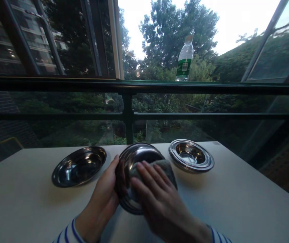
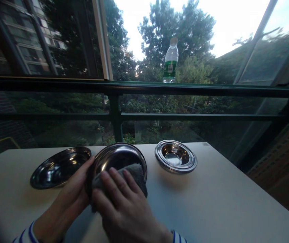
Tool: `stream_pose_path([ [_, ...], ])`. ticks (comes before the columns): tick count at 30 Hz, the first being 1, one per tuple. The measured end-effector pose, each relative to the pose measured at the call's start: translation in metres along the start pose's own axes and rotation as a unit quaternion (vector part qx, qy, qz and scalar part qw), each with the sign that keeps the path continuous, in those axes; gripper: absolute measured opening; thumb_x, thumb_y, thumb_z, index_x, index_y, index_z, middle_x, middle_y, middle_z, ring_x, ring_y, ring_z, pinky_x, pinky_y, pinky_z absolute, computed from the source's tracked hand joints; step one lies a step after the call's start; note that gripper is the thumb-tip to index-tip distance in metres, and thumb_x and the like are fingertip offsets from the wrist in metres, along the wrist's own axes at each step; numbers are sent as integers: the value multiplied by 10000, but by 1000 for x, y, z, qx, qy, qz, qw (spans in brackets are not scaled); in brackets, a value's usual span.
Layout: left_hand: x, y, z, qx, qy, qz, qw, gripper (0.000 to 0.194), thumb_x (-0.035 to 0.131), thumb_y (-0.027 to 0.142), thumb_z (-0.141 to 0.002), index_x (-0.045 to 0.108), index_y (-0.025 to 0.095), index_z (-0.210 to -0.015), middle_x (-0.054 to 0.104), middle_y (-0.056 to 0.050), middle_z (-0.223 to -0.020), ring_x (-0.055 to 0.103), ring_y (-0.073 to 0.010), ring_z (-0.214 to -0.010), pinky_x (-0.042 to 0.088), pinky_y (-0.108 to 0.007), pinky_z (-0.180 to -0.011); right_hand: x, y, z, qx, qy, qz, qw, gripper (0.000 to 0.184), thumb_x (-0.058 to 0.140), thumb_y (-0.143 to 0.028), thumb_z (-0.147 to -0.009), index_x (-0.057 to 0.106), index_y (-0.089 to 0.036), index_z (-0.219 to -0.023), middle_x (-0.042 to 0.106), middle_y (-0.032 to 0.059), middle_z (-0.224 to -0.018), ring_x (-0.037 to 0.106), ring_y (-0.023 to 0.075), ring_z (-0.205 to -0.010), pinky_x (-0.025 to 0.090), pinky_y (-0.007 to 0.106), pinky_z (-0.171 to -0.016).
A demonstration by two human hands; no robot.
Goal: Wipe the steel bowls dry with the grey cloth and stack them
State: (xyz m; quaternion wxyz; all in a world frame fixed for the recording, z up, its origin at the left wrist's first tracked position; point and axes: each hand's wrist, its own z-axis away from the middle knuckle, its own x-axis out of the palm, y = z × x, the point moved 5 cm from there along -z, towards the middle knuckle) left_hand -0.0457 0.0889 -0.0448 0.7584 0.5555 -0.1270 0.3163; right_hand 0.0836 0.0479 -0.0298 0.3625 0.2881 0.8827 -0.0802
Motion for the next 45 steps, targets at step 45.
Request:
stream_pose_path([
  [45, 1, 2, 38, 101, 61, -174, 978, 375, 568, 500, -743, 683, 158, -643, 631, -9, -491, 581, -177, -516, 428, -238, -502, -25, 5, -11, 21, 92, -74, 993, 317, 430, -137, -865, 509, -130, -1172, 514, 111, -1276, 372, 208, -1257, 316, 396, -1058],
])
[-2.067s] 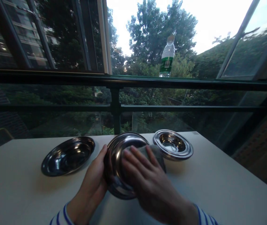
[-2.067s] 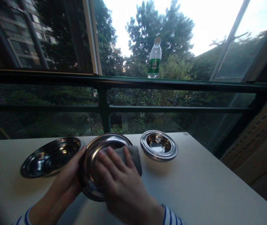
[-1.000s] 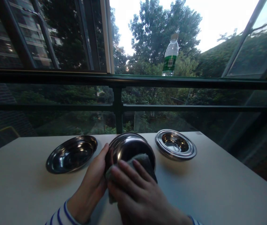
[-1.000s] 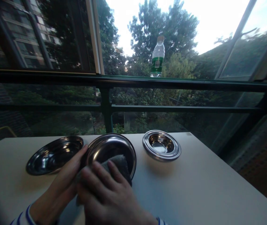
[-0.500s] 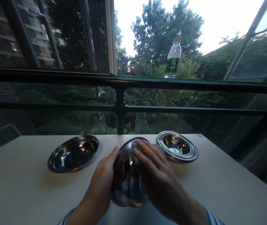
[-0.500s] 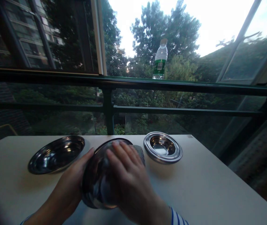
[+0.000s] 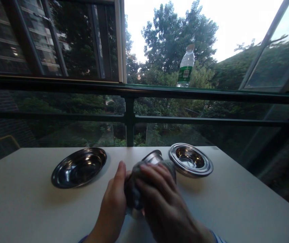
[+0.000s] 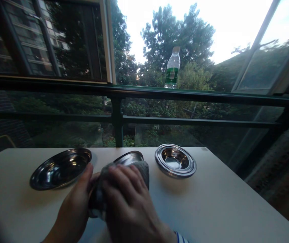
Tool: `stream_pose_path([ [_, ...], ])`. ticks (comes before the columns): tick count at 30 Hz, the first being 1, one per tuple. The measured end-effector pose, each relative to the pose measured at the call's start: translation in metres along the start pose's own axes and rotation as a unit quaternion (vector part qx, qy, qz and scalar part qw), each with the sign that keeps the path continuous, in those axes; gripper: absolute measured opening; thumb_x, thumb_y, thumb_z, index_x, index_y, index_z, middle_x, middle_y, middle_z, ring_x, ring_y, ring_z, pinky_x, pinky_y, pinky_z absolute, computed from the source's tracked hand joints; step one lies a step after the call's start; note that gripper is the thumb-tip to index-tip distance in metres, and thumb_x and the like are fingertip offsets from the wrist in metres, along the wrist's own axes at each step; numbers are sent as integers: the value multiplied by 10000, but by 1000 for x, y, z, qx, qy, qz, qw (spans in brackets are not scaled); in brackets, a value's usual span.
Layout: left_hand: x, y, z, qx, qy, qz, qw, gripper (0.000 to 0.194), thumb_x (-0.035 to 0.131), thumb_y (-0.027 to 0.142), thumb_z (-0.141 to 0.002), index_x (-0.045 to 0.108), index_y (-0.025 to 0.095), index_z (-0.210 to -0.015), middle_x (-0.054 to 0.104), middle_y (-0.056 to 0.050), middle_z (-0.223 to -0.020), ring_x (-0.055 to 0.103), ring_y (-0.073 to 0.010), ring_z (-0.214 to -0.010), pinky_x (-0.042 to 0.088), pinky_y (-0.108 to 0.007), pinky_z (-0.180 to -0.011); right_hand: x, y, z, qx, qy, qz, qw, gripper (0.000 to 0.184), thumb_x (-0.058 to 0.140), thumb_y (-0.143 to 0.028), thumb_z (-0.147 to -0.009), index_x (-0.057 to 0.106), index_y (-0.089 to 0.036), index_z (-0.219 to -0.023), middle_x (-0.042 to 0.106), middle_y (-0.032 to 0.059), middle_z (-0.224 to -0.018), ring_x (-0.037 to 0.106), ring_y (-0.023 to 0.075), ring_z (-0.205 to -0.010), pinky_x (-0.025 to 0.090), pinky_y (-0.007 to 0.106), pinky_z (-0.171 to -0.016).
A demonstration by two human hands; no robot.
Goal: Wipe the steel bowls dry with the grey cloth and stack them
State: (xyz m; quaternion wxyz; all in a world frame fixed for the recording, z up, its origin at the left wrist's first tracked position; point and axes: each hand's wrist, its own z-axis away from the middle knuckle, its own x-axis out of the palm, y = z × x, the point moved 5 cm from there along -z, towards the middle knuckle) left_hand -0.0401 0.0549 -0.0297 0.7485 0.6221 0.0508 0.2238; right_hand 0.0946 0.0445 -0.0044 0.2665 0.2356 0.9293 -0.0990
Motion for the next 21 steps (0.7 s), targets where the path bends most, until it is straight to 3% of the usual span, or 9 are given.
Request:
stream_pose_path([
  [2, 1, -4, -4, -7, -20, 25, 999, 433, 527, 535, -756, 686, 142, -668, 645, -27, -511, 595, -188, -536, 426, -242, -493, 3, -12, 0, -63, -16, 9, 998, 326, 452, -151, -855, 531, -131, -1171, 566, 84, -1227, 392, 198, -1239, 284, 370, -1078],
  [4, 4, -5, -5, -6, -54, 27, 998, 452, 486, 524, -787, 679, 142, -643, 637, -30, -497, 573, -176, -497, 411, -239, -475, 3, -8, -1, -56, -35, -3, 998, 347, 447, -166, -861, 514, -127, -1199, 538, 90, -1264, 373, 210, -1254, 292, 394, -1073],
  [6, 6, -3, -4, 1, -69, 5, 998, 419, 507, 463, -798, 642, 156, -547, 596, -14, -440, 508, -147, -415, 383, -232, -448, 0, 10, 0, 7, -31, -33, 999, 361, 419, -166, -877, 481, -138, -1232, 473, 109, -1324, 340, 226, -1278, 320, 439, -1052],
  [10, 2, 10, -1, 24, -10, -44, 999, 422, 584, 390, -765, 521, 191, -399, 515, 17, -370, 441, -126, -376, 331, -227, -421, -5, 58, 8, 169, 39, -103, 979, 346, 348, -187, -923, 478, -207, -1243, 463, 87, -1331, 374, 205, -1264, 326, 458, -1045],
  [13, -7, 13, -1, 28, 59, -37, 997, 296, 622, 349, -748, 593, 194, -498, 581, 21, -449, 523, -147, -489, 366, -223, -486, -1, 78, 15, 257, 65, -157, 951, 339, 330, -249, -940, 506, -207, -1226, 504, 83, -1295, 425, 202, -1232, 345, 439, -1035],
  [15, -11, 10, -2, 27, 77, -13, 997, 198, 643, 335, -734, 645, 186, -604, 625, 13, -518, 580, -172, -599, 393, -226, -548, 2, 79, 15, 278, 67, -170, 943, 342, 326, -260, -943, 501, -206, -1232, 509, 82, -1293, 433, 198, -1228, 356, 427, -1029],
  [18, -7, 1, -3, 8, 30, 11, 999, 237, 625, 388, -737, 671, 162, -684, 645, -9, -536, 616, -208, -638, 420, -252, -574, 0, 60, 8, 216, 36, -143, 965, 340, 339, -219, -933, 484, -207, -1241, 466, 77, -1335, 386, 198, -1261, 335, 434, -1044],
  [21, 6, -6, -1, -33, -45, 58, 997, 330, 557, 432, -776, 681, 127, -756, 679, -36, -587, 644, -216, -644, 452, -263, -581, -2, 30, -1, 85, -24, -78, 993, 348, 383, -182, -902, 477, -168, -1236, 440, 91, -1357, 325, 217, -1293, 309, 459, -1054],
])
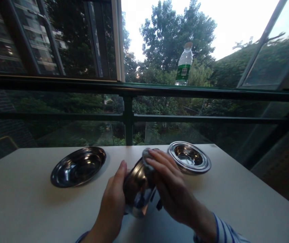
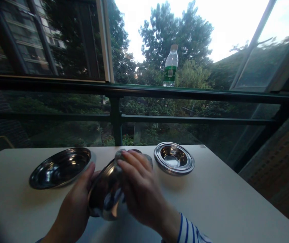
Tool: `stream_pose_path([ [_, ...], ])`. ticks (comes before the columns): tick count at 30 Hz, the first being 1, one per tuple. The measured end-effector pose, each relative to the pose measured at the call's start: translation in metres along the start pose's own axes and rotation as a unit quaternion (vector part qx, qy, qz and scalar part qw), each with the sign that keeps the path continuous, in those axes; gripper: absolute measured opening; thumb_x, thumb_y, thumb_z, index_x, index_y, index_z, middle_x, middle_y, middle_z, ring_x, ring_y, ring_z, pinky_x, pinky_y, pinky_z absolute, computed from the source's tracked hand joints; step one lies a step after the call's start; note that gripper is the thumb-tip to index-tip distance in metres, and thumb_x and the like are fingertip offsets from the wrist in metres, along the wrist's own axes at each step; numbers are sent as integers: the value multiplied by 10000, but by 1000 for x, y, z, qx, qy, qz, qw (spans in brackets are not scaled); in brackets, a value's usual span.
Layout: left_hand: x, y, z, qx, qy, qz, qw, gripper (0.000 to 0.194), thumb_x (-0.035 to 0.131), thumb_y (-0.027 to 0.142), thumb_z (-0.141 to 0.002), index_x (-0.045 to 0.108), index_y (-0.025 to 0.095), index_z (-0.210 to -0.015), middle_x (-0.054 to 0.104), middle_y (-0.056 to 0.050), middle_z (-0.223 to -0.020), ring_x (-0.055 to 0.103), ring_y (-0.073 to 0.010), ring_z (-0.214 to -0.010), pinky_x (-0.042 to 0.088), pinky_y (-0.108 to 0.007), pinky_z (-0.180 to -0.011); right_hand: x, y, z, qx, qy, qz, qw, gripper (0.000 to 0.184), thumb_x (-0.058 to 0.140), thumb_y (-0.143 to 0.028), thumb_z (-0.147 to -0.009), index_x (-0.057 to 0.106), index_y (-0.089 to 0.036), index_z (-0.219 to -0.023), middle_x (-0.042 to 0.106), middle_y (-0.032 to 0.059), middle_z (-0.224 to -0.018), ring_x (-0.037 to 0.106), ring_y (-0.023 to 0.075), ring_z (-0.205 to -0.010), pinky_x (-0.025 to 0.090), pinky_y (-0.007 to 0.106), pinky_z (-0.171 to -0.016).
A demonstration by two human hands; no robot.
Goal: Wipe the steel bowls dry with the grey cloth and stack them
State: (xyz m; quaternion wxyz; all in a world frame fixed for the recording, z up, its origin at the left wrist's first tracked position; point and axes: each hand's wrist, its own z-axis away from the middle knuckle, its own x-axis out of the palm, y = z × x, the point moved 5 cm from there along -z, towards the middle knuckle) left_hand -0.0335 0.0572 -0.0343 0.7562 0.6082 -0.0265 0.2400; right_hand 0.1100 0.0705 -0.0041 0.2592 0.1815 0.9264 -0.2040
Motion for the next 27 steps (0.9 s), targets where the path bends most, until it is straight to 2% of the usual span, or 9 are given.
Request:
stream_pose_path([
  [3, 11, -3, 2, -52, -40, 79, 995, 348, 491, 397, -824, 678, 103, -817, 702, -56, -652, 668, -208, -696, 486, -261, -605, 7, -23, 1, -96, -45, 74, 992, 365, 413, -208, -879, 490, -121, -1225, 457, 101, -1346, 321, 235, -1291, 286, 457, -1065],
  [6, 10, -1, 4, -69, 10, 122, 990, 223, 531, 304, -811, 669, 129, -821, 710, -32, -680, 677, -178, -717, 506, -235, -624, 13, -36, 4, -156, -53, 125, 978, 357, 428, -246, -877, 532, -113, -1192, 515, 74, -1301, 384, 231, -1256, 281, 423, -1076],
  [8, 7, -1, 5, -76, 42, 135, 987, 156, 560, 258, -789, 656, 142, -747, 703, -24, -647, 680, -169, -686, 519, -228, -616, 16, -41, 6, -188, -51, 147, 970, 339, 438, -243, -874, 559, -123, -1167, 540, 53, -1278, 418, 222, -1234, 272, 405, -1084],
  [10, 7, -2, 4, -93, 32, 145, 985, 161, 563, 227, -782, 636, 144, -666, 688, -31, -596, 680, -170, -641, 529, -233, -599, 19, -44, 9, -214, -54, 163, 962, 324, 437, -226, -873, 576, -132, -1151, 542, 44, -1275, 424, 214, -1231, 258, 394, -1094],
  [14, 10, 0, 0, -99, -6, 152, 983, 189, 523, 183, -803, 651, 129, -674, 676, -39, -553, 674, -165, -582, 537, -232, -549, 27, -45, 15, -249, -68, 181, 949, 321, 440, -188, -870, 578, -128, -1154, 532, 42, -1286, 404, 207, -1249, 240, 389, -1107],
  [19, 13, 7, -4, -107, -42, 184, 976, 277, 434, 219, -867, 679, 98, -821, 701, -67, -616, 681, -175, -592, 554, -272, -576, 33, -44, 20, -284, -41, 173, 942, 283, 444, -141, -870, 617, -118, -1093, 557, 42, -1257, 405, 204, -1248, 267, 385, -1100],
  [24, 6, 21, -8, -61, -2, 239, 969, 270, 415, 207, -887, 661, 104, -925, 717, -46, -672, 681, -154, -621, 557, -291, -680, 34, -40, 23, -295, -24, 177, 939, 272, 449, -127, -872, 629, -155, -1075, 551, 3, -1263, 390, 171, -1260, 244, 373, -1112],
  [27, 3, 28, -13, -39, -21, 255, 966, 334, 363, 244, -907, 651, 90, -973, 723, -75, -713, 691, -185, -685, 553, -333, -722, 31, -33, 28, -302, 13, 177, 937, 256, 495, -126, -854, 634, -193, -1059, 523, -14, -1292, 375, 158, -1271, 212, 362, -1123],
])
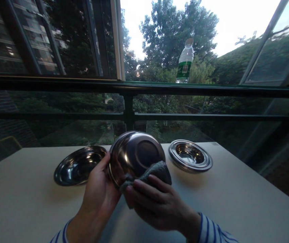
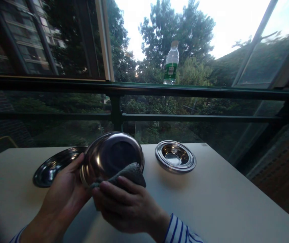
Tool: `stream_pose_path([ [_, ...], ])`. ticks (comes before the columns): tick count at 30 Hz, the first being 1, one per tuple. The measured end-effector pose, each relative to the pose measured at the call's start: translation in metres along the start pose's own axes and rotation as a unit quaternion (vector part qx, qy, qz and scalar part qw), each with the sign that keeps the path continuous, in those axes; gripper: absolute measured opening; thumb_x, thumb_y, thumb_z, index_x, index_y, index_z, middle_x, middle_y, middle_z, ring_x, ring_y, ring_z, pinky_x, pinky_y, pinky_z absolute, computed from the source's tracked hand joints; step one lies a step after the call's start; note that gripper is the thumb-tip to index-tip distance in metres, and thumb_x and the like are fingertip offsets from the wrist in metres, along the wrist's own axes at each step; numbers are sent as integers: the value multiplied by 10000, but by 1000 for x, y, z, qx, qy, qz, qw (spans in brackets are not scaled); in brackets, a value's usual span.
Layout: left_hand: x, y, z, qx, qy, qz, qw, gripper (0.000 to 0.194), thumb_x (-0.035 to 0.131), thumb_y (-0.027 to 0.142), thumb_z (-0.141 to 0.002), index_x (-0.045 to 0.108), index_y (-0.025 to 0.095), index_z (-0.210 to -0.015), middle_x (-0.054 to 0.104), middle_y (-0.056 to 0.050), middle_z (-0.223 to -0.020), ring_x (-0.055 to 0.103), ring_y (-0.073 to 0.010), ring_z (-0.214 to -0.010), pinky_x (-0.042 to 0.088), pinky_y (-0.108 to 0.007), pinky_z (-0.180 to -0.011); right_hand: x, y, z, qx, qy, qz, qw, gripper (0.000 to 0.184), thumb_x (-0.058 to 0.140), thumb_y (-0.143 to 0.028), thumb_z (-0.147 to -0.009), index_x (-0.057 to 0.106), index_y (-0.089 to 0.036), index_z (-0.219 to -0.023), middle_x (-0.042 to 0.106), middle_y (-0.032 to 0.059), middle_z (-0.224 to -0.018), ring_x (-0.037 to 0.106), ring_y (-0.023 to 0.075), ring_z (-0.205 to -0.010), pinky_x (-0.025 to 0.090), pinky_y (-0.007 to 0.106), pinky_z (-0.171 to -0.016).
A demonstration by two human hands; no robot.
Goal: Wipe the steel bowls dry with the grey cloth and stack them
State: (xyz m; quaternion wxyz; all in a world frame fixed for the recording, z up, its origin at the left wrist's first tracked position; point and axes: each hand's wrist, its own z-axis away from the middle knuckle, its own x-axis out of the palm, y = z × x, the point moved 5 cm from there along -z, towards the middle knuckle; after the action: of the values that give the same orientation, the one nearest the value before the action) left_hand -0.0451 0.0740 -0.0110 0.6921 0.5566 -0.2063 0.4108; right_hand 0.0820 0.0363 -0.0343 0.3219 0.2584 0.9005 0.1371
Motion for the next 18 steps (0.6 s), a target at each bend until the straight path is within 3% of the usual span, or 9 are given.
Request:
stream_pose_path([
  [4, -1, 5, -5, 7, -31, 14, 999, 341, 356, 249, -905, 636, 109, -1040, 730, -85, -793, 691, -217, -773, 534, -380, -783, -1, 13, 17, 25, 40, 3, 999, 350, 500, -112, -841, 548, -176, -1182, 278, 46, -1458, 309, 219, -1309, 215, 409, -1111],
  [7, -3, 6, -8, 19, -36, 35, 999, 338, 358, 222, -904, 608, 117, -1105, 732, -74, -820, 684, -221, -828, 512, -381, -836, -1, 30, 23, 144, 63, -30, 987, 511, 417, -65, -839, 357, -134, -1342, 147, 87, -1497, 234, 289, -1335, 290, 489, -1060],
  [9, -2, 5, -9, 21, -34, 46, 998, 350, 345, 209, -906, 592, 105, -1132, 734, -79, -821, 676, -224, -865, 500, -377, -859, -2, 35, 24, 235, 72, -43, 968, 584, 368, -45, -829, 245, -118, -1395, 120, 101, -1500, 198, 317, -1342, 316, 533, -1028],
  [10, -2, 4, -9, 18, -31, 47, 998, 354, 341, 206, -907, 587, 104, -1140, 734, -80, -818, 674, -224, -875, 496, -377, -867, -2, 33, 22, 250, 68, -40, 965, 597, 360, -43, -821, 236, -117, -1400, 117, 105, -1500, 191, 327, -1342, 309, 545, -1026],
  [15, -3, 1, -8, 15, -42, 21, 999, 384, 324, 261, -913, 584, 102, -1147, 731, -97, -824, 680, -237, -853, 509, -409, -841, 1, 2, 9, 105, 3, 7, 994, 525, 417, -101, -807, 404, -151, -1329, 143, 74, -1500, 214, 300, -1339, 129, 478, -1110],
  [18, -4, 1, -11, 20, -53, -2, 998, 365, 343, 264, -907, 605, 115, -1114, 732, -94, -814, 686, -236, -827, 526, -403, -807, 0, 16, 16, 188, 37, -42, 981, 566, 391, -90, -823, 305, -160, -1377, 136, 67, -1501, 183, 304, -1346, 172, 524, -1090],
])
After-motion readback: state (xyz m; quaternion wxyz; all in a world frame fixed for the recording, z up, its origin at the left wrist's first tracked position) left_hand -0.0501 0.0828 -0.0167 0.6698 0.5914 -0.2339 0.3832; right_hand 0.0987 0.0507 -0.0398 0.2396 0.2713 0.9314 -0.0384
